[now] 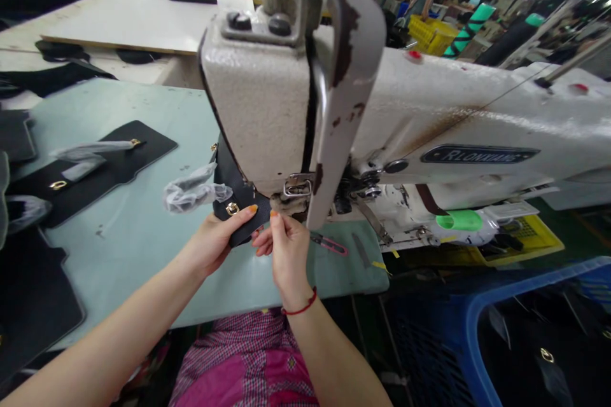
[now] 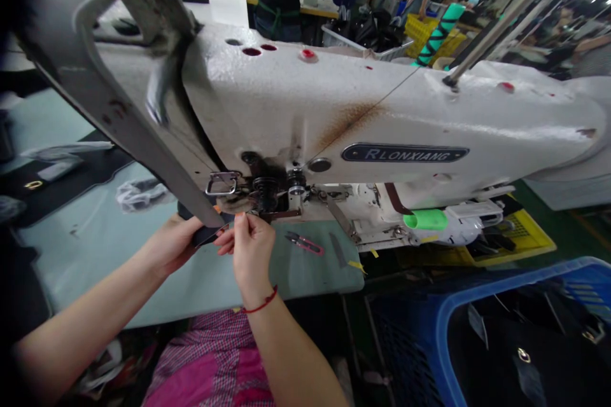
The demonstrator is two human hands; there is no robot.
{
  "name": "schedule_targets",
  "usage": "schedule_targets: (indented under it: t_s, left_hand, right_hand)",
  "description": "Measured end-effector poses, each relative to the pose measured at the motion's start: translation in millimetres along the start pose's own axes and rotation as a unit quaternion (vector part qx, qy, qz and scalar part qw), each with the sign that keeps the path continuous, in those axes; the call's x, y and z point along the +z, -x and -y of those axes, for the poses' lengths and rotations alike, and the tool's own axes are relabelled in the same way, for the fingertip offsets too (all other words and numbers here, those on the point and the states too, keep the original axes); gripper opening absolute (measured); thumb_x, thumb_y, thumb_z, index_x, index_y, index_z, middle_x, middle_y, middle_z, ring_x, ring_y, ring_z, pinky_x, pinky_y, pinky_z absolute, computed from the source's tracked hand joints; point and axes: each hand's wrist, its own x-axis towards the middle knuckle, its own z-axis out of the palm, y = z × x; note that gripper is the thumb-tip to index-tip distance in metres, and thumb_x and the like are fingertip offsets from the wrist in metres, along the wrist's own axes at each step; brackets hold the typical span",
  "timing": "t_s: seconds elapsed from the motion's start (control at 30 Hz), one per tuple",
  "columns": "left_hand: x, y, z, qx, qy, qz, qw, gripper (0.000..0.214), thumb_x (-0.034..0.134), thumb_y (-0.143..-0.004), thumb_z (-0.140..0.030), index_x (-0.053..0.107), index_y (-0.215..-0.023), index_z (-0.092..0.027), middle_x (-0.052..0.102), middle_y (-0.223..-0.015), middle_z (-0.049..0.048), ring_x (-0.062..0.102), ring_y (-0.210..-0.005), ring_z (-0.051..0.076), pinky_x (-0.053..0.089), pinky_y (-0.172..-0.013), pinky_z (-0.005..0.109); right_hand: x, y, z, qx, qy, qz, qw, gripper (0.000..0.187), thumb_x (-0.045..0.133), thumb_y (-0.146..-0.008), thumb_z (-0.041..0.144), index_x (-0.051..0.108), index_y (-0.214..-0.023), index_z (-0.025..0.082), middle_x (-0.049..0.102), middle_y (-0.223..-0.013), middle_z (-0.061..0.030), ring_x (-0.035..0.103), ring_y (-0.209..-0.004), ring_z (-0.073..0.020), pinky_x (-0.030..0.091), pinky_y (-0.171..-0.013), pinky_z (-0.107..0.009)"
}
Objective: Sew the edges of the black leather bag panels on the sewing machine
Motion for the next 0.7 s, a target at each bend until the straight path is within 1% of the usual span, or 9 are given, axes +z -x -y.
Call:
schedule_targets:
  t_s: [0.07,0.17,0.27,0.37,0.43,0.5,0.6,0.63,0.7]
  left_hand:
    - [5.7,6.0,5.8,0.014,0.02,-0.022,0.999,0.024,0.082,-0.067,-0.033,0.07,-0.071,-0.013,0.069,-0.065,0.0029,0.06,-0.054,0.012,0.051,-0.054,0.02]
    - [18.5,16.4,12.9,0.038,0.049,-0.073,0.995,0.025,0.082,-0.067,-0.033,0.069,-0.071,-0.012,0.069,-0.065,0.0029,0.06,-0.055,0.012,0.052,-0.054,0.02]
    - [34.2,26.8,21.7,0.07,0.089,-0.133,0.985,0.025,0.083,-0.067,-0.032,0.07,-0.076,-0.013,0.071,-0.071,0.0018,0.061,-0.059,0.011,0.053,-0.06,0.021]
    - [49.9,35.0,34.6,0.1,0.097,-0.195,0.971,0.032,0.081,-0.07,-0.033,0.071,-0.094,-0.014,0.073,-0.092,0.0031,0.065,-0.075,0.013,0.055,-0.078,0.025]
    - [60.4,39.6,44.3,0.117,0.079,-0.233,0.962,0.037,0.077,-0.074,-0.037,0.07,-0.104,-0.015,0.072,-0.105,0.0056,0.067,-0.092,0.017,0.052,-0.093,0.031]
    - [71.1,44.1,53.3,0.129,0.061,-0.267,0.953,0.043,0.073,-0.078,-0.041,0.068,-0.114,-0.018,0.069,-0.116,0.0075,0.064,-0.109,0.021,0.046,-0.103,0.037]
    - [86.3,51.5,64.0,0.129,0.031,-0.294,0.946,0.047,0.068,-0.082,-0.045,0.064,-0.122,-0.019,0.068,-0.122,0.0094,0.06,-0.119,0.025,0.042,-0.109,0.041]
    - [90.6,53.9,67.2,0.13,0.024,-0.296,0.946,0.048,0.066,-0.083,-0.046,0.064,-0.123,-0.019,0.067,-0.123,0.01,0.059,-0.121,0.026,0.041,-0.11,0.042]
    - [97.6,57.9,74.0,0.134,0.022,-0.277,0.951,0.052,0.061,-0.087,-0.048,0.058,-0.13,-0.02,0.066,-0.127,0.0108,0.056,-0.126,0.026,0.04,-0.111,0.041]
  right_hand:
    - [-3.3,0.3,1.6,0.01,0.005,0.009,1.0,0.046,0.047,-0.092,0.044,0.055,-0.055,0.017,0.06,-0.045,0.0019,0.048,-0.032,-0.0069,0.034,-0.036,-0.016]
    - [-9.1,1.2,4.4,0.012,0.011,0.025,1.0,0.048,0.048,-0.092,0.044,0.053,-0.052,0.017,0.057,-0.042,0.0029,0.044,-0.03,-0.0061,0.035,-0.037,-0.017]
    - [-16.0,1.6,7.6,0.004,0.025,0.036,0.999,0.05,0.049,-0.092,0.044,0.051,-0.05,0.017,0.053,-0.04,0.0036,0.041,-0.03,-0.0054,0.035,-0.039,-0.017]
    - [-25.0,0.4,12.1,0.0,0.051,0.055,0.997,0.052,0.051,-0.092,0.045,0.05,-0.047,0.017,0.052,-0.039,0.0031,0.04,-0.031,-0.0056,0.032,-0.038,-0.017]
    - [-32.1,-1.4,16.5,0.003,0.073,0.074,0.995,0.053,0.052,-0.091,0.046,0.05,-0.047,0.017,0.052,-0.039,0.0028,0.04,-0.031,-0.0058,0.03,-0.037,-0.018]
    - [-39.3,-3.7,22.0,0.003,0.099,0.092,0.991,0.053,0.053,-0.091,0.046,0.049,-0.047,0.017,0.05,-0.038,0.0032,0.039,-0.031,-0.0057,0.029,-0.037,-0.018]
    - [-48.7,-7.1,30.4,-0.001,0.14,0.112,0.984,0.053,0.053,-0.091,0.046,0.047,-0.047,0.018,0.048,-0.037,0.004,0.036,-0.031,-0.0055,0.026,-0.036,-0.018]
    - [-51.2,-8.2,32.8,-0.001,0.153,0.118,0.981,0.053,0.053,-0.091,0.046,0.047,-0.047,0.018,0.047,-0.037,0.0042,0.036,-0.031,-0.0056,0.026,-0.036,-0.018]
    - [-55.1,-10.5,36.9,-0.004,0.184,0.125,0.975,0.053,0.052,-0.092,0.047,0.046,-0.047,0.018,0.047,-0.037,0.0043,0.036,-0.032,-0.0058,0.027,-0.038,-0.019]
